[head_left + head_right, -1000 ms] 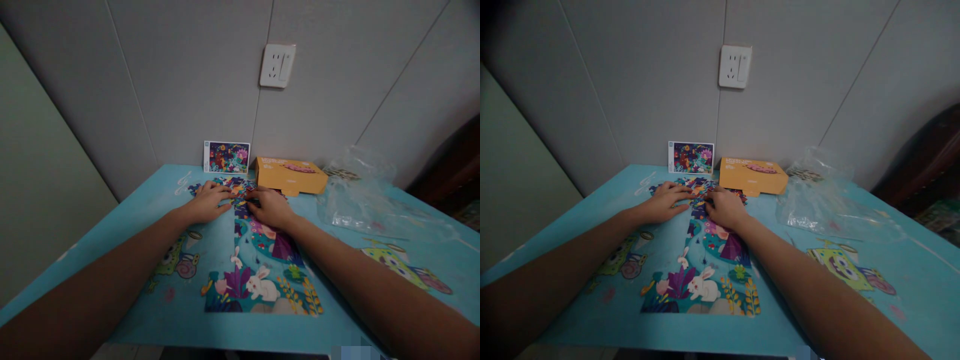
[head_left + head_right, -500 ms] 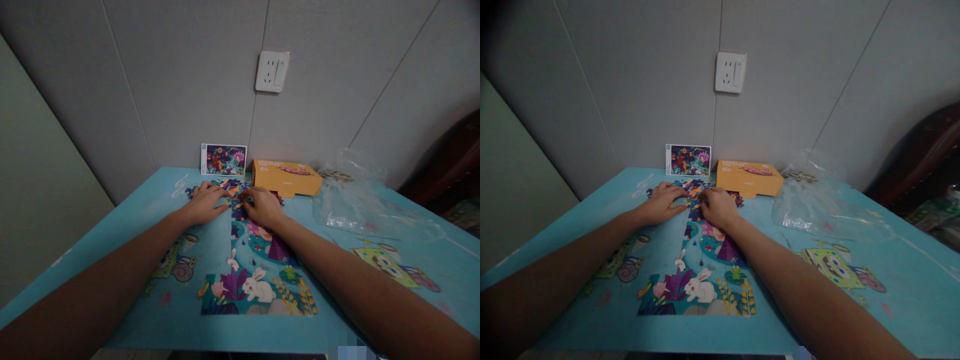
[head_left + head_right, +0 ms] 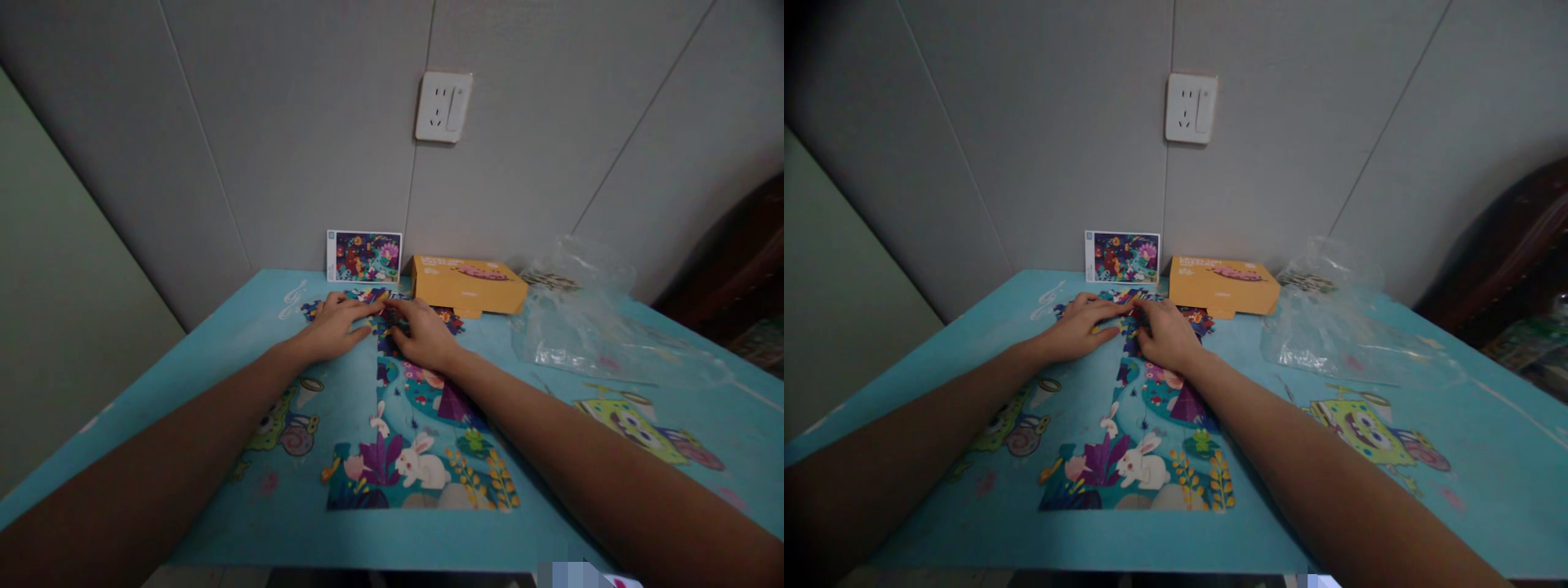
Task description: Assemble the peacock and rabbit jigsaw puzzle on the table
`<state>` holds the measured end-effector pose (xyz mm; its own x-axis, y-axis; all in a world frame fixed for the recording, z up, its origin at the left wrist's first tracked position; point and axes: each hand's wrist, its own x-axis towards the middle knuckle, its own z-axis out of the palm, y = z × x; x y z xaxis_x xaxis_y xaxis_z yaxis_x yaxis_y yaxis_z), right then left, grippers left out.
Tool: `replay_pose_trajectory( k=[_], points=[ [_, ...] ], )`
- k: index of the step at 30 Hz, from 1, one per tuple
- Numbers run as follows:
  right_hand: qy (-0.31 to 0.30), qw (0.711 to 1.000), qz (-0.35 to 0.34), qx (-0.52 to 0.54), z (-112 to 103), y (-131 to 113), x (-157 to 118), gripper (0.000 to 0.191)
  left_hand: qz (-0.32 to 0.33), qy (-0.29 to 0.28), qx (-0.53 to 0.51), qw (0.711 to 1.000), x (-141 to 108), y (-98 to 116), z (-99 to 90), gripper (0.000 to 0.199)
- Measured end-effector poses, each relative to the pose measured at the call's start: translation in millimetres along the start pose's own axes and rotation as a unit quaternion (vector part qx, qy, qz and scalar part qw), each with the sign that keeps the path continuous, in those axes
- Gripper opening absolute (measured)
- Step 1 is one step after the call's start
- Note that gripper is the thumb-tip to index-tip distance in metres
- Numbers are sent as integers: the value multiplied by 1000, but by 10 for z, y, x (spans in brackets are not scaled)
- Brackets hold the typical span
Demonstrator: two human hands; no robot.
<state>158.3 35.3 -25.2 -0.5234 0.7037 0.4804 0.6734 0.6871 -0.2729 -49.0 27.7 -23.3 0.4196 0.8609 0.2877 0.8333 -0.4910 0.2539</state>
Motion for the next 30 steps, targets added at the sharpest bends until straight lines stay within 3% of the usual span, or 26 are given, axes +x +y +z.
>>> replay_pose_trajectory(
  k=[10,18,24,30],
  points=[
    [-11,999,-38,29,-33,-39,-6,60,-49,47,-51,996,-6,66,9,68],
    [-78,995,-55,23,-65,-67,-6,53,-32,48,-67,996,3,67,-13,51],
    [-83,994,28,-61,-47,-63,2,40,-70,65,-66,993,19,47,-25,50],
    [-68,991,69,-92,-51,-58,-8,40,-93,58,-56,992,27,30,-26,47]
  ],
)
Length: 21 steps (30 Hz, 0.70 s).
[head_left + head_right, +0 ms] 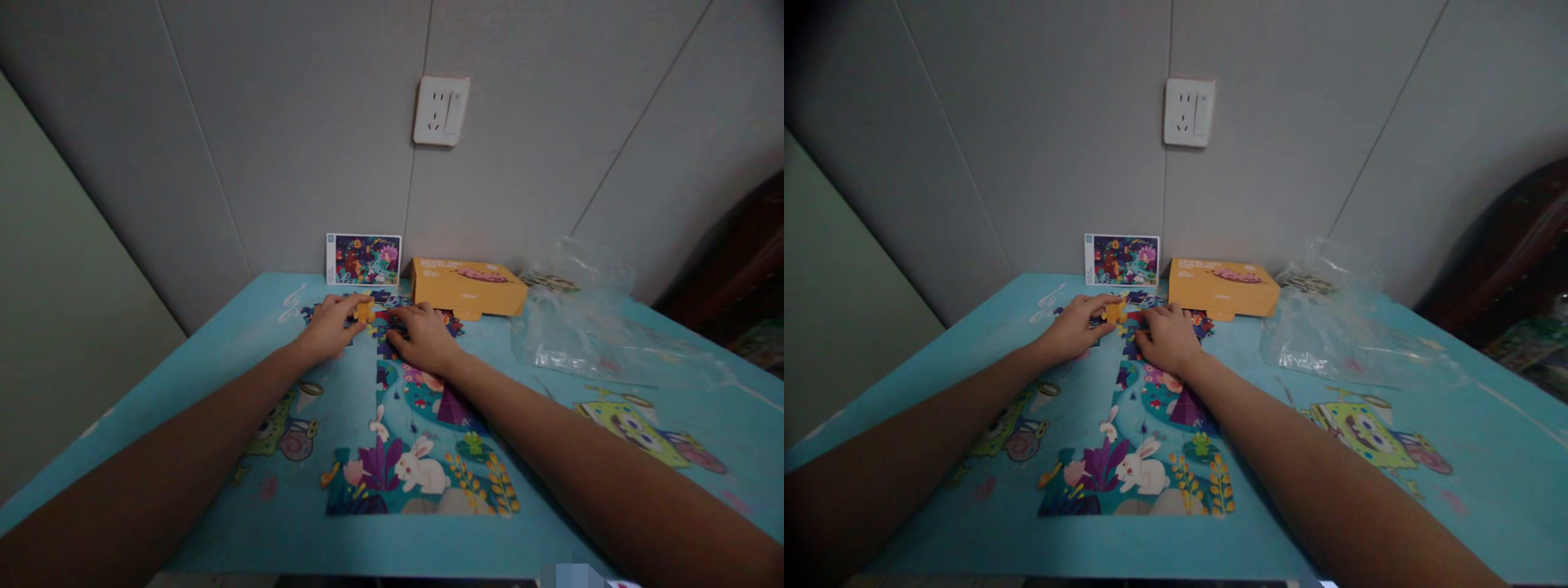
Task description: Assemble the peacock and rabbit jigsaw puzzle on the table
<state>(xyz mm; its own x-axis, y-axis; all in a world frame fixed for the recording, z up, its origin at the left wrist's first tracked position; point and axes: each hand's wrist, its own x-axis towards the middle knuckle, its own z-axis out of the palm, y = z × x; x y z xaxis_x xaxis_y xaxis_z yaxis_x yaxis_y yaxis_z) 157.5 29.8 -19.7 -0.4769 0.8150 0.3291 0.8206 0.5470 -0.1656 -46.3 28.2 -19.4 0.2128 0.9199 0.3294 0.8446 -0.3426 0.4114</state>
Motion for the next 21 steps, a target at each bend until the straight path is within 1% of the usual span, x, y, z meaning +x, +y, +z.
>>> replay_pose_trajectory(
  k=[6,8,12,16,18,21],
  points=[
    [11,999,15,42,62,46,31,49,7,-9,23,1000,1,-18,0,49],
    [7,998,20,54,74,54,40,49,11,-20,41,999,-2,-25,6,44],
    [-2,998,18,57,71,51,42,48,53,-38,85,994,-27,-14,26,32],
    [0,998,16,53,46,31,28,47,106,-53,95,988,-59,43,18,35],
    [-4,999,15,47,33,18,21,44,113,-26,105,988,-65,63,-12,39],
    [-17,999,11,28,27,4,15,38,83,67,143,984,-62,43,-91,40]
  ],
)
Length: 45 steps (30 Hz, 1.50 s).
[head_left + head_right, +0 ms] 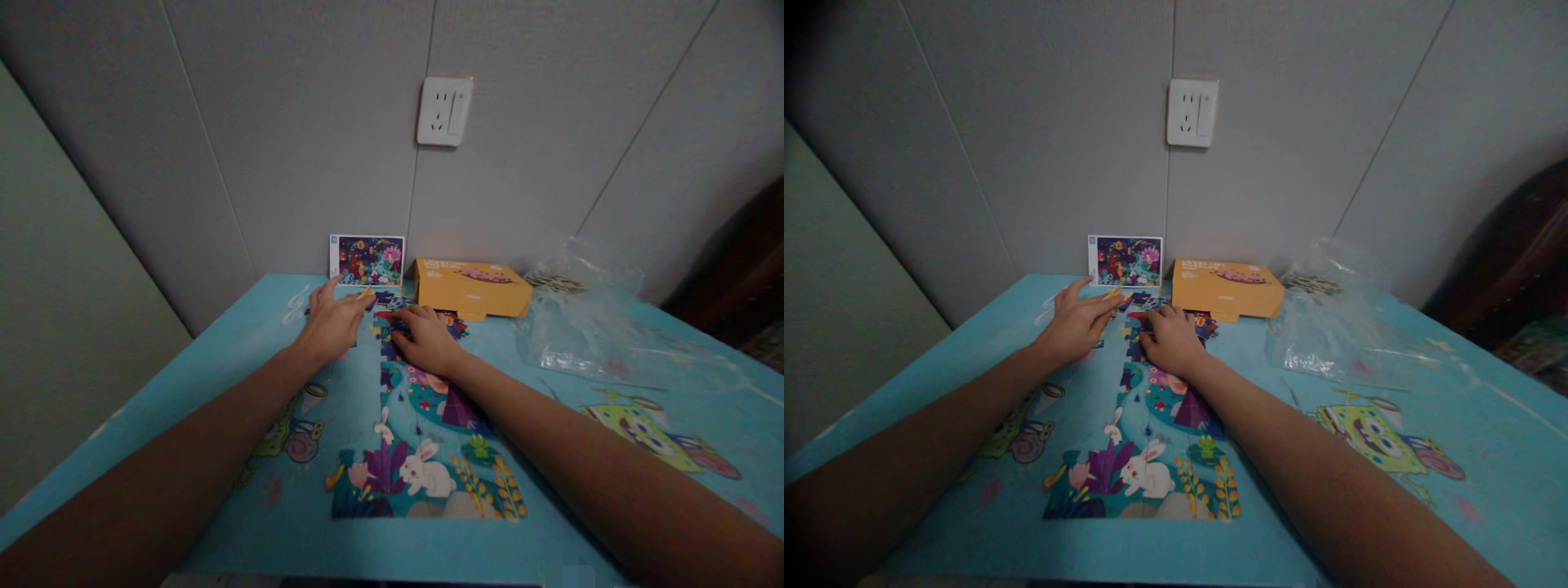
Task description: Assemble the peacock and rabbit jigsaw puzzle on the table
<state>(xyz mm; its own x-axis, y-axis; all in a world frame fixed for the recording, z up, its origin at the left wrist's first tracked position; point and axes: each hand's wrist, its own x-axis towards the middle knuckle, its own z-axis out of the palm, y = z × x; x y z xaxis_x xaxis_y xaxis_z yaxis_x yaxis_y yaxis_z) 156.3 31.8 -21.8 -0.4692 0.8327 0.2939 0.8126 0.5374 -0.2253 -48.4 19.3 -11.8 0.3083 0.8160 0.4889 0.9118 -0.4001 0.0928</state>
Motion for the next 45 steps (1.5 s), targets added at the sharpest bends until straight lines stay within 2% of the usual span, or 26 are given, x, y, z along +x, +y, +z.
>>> replay_pose_trajectory(
  k=[2,3,8,10,13,15,18,20,26,32,36,45],
  points=[
    [-4,1000,-5,-16,3,-3,-2,37,-30,37,43,998,4,-56,-34,42],
    [-6,1000,-8,-23,5,-3,-3,37,-44,38,62,996,5,-85,-40,42],
    [-8,999,-15,-38,0,-4,-11,37,-94,-78,62,991,29,-135,38,41],
    [-2,999,-13,-39,-6,-8,-15,36,-75,-91,36,992,44,-112,77,40],
    [13,999,2,-46,-11,-16,-21,36,-8,-73,-5,997,41,-75,111,43],
    [18,999,10,-48,-12,-19,-21,36,27,-89,-26,995,20,-60,125,45],
    [19,999,9,-36,-10,-14,-17,37,45,-129,-33,990,-9,-50,139,41],
    [16,999,9,-29,-8,-8,-12,37,44,-135,-32,989,-14,-46,140,38],
    [7,1000,12,-26,-2,-5,4,38,47,-118,-44,991,8,2,104,35],
    [17,999,23,25,27,30,21,43,-32,-94,-85,991,12,62,56,45],
    [46,997,13,55,65,65,29,50,-46,-67,-137,987,19,75,42,53],
    [108,989,-15,95,63,61,21,59,-42,-15,-175,983,29,75,54,52]
  ],
)
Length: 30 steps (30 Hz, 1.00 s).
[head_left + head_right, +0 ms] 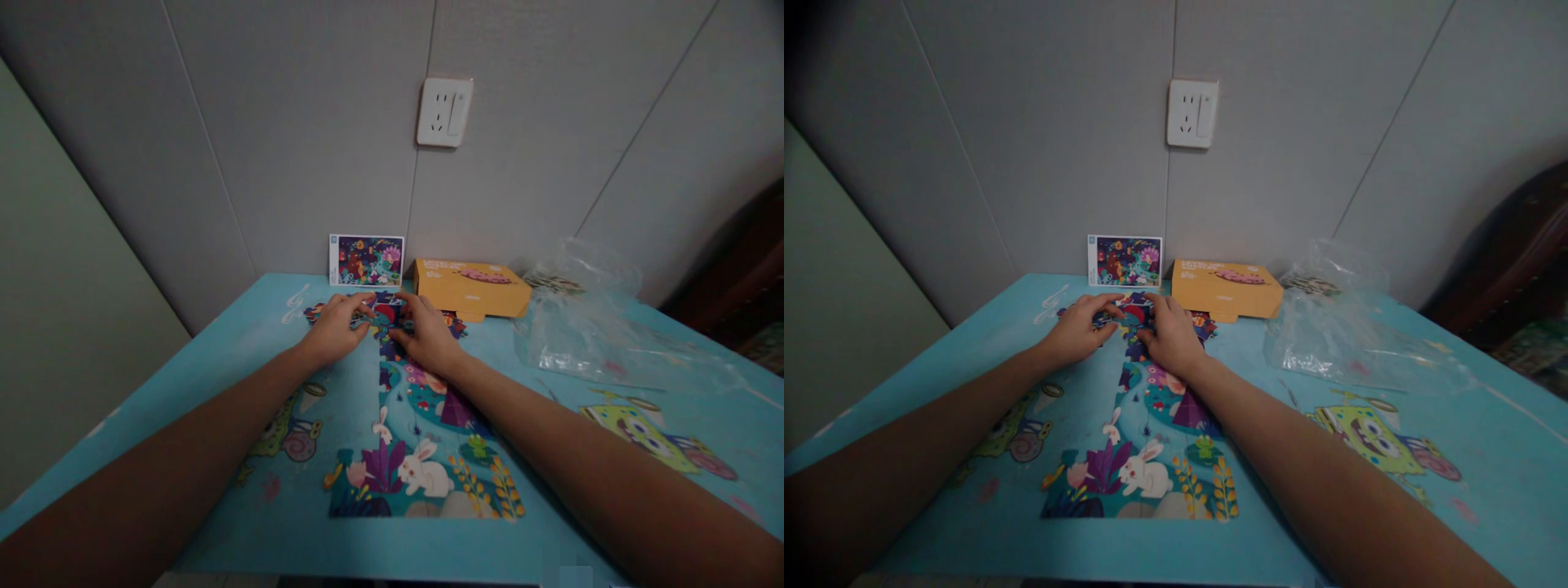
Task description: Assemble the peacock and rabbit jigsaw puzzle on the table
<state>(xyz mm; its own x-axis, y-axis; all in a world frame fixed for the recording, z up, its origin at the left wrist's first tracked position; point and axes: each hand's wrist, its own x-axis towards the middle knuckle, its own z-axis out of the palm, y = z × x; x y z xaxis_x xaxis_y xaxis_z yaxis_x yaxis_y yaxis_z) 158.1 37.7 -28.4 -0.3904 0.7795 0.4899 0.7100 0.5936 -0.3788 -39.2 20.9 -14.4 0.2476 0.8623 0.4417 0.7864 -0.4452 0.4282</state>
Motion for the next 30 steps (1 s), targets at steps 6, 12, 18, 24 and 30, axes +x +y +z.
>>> replay_pose_trajectory(
  k=[6,12,18,24,30],
  points=[
    [2,1000,-26,-4,12,17,-3,55,31,-15,10,999,2,13,4,40],
    [5,999,-34,-6,31,39,1,37,86,-66,26,994,15,-13,37,17],
    [51,992,-97,60,39,67,23,17,91,-44,-4,995,-7,2,22,26],
    [91,982,-141,91,6,34,25,22,94,-38,-22,995,-13,-21,21,29],
    [57,985,-141,86,-29,-20,0,40,92,-46,-31,994,-37,-3,10,37]
  ],
)
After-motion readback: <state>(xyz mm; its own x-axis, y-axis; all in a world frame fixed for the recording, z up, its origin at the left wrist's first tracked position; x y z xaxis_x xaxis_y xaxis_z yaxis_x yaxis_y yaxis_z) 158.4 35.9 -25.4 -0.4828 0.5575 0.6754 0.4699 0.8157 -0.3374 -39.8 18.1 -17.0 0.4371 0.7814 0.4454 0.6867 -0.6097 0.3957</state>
